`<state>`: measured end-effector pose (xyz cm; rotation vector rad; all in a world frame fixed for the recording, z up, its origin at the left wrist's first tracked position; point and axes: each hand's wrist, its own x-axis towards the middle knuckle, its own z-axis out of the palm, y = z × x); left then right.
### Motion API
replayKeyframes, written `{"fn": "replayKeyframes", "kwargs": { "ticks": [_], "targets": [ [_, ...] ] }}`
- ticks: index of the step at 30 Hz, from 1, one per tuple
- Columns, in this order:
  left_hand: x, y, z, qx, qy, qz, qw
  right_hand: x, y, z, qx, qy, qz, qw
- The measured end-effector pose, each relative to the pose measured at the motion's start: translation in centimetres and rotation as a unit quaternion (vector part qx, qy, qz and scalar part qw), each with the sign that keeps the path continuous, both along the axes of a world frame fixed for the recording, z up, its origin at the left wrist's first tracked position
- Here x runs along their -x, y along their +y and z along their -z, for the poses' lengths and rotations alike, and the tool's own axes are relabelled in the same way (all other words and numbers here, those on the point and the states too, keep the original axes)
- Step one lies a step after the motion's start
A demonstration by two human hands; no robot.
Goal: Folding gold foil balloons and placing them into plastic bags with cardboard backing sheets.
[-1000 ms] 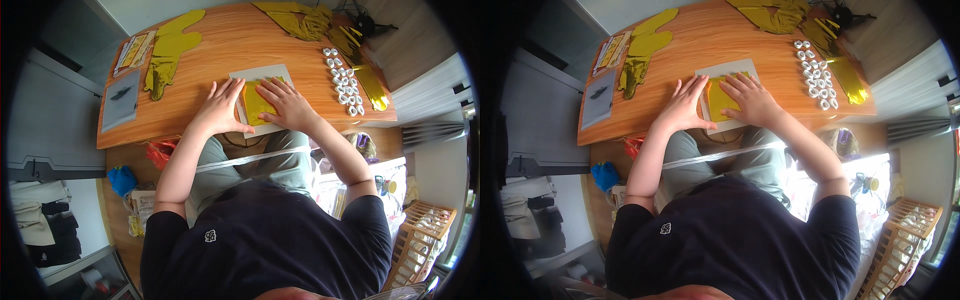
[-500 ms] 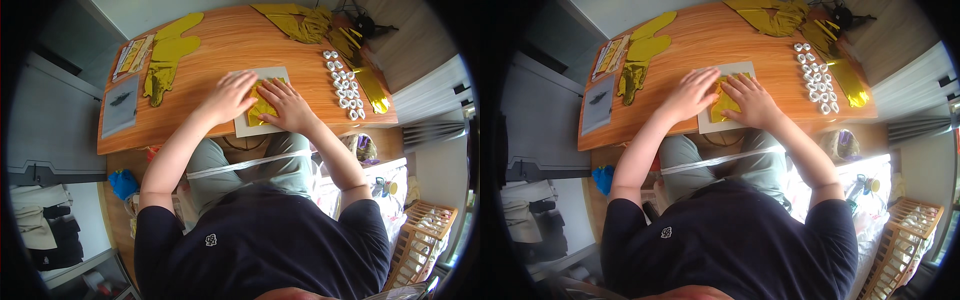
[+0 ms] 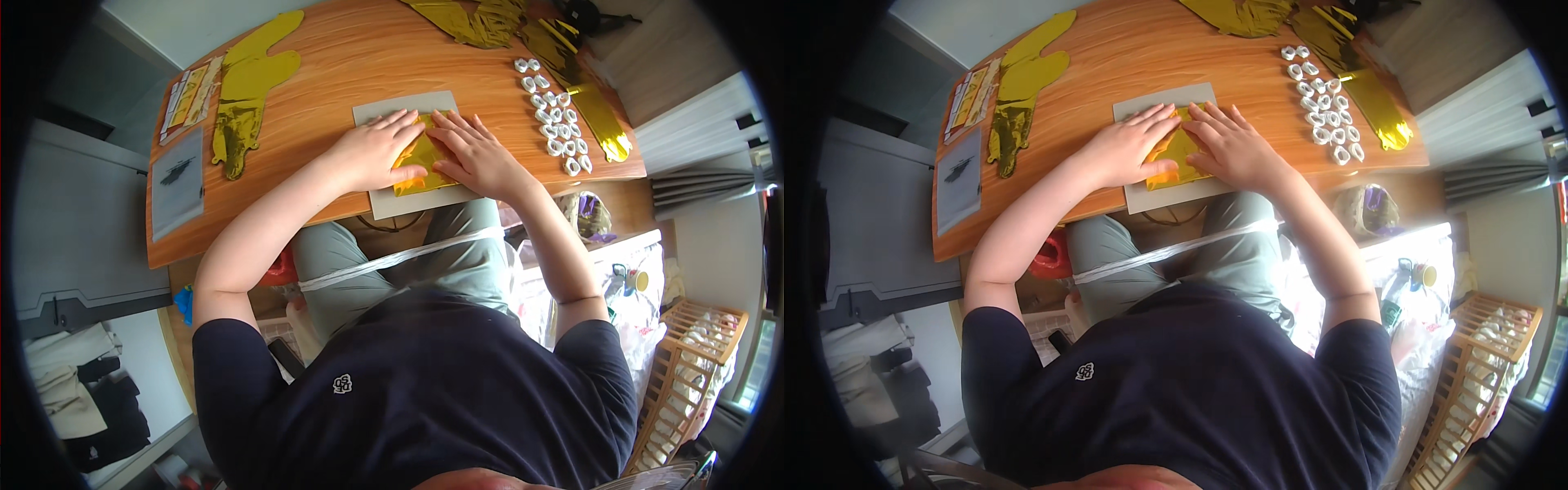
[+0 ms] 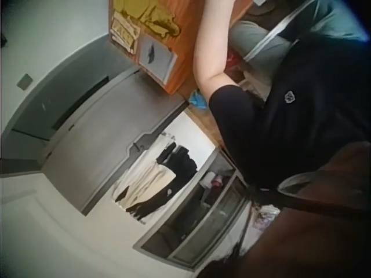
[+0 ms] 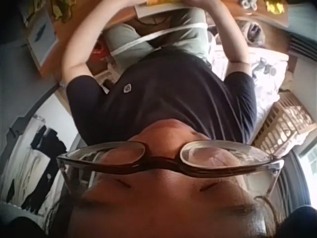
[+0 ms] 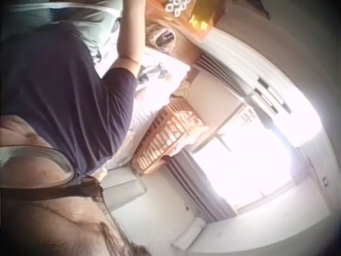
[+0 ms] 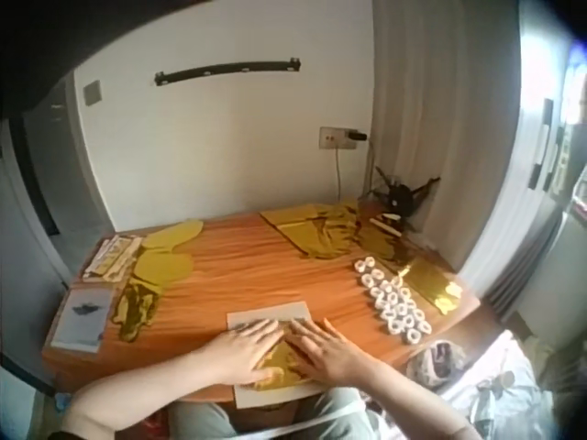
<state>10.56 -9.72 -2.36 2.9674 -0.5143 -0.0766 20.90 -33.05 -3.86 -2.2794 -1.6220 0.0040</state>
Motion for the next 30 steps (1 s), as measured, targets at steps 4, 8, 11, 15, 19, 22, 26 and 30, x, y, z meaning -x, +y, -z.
{"fn": "replayKeyframes", "kwargs": {
  "ticks": [4, 8, 11, 15, 19, 22, 26, 30],
  "targets": [
    [-1.2, -1.7, 0.3, -0.078, -0.103, 0.007, 0.992, 0.1, 0.0, 0.2, 0.004, -0.032, 0.012, 0.999],
    [-1.8, -0.8, 2.6, 0.041, -0.127, 0.056, 0.990, 0.0, 0.0, 0.3, -0.041, 0.010, 0.018, 0.999],
    [-2.0, -0.4, 3.2, 0.030, -0.138, 0.066, 0.988, 1.3, 0.0, -0.9, -0.084, 0.016, 0.045, 0.995],
    [-1.9, -0.3, 2.8, 0.034, -0.088, 0.057, 0.994, 5.7, -2.3, 0.4, -0.225, -0.082, 0.030, 0.970],
    [-2.2, -0.1, 3.3, 0.071, -0.099, 0.060, 0.991, 10.6, -2.2, 2.1, -0.180, -0.075, 0.017, 0.981],
    [-2.1, -0.2, 3.1, 0.075, -0.088, 0.057, 0.992, 11.8, -1.4, 2.6, -0.159, -0.074, 0.055, 0.983],
    [-2.0, -0.2, 3.0, 0.074, -0.084, 0.053, 0.992, 12.3, -1.1, 3.5, -0.155, -0.070, 0.066, 0.983],
    [-2.0, -0.2, 3.1, 0.070, -0.097, 0.055, 0.991, 12.8, -0.7, 3.3, -0.111, -0.065, 0.089, 0.988]
  ]
}}
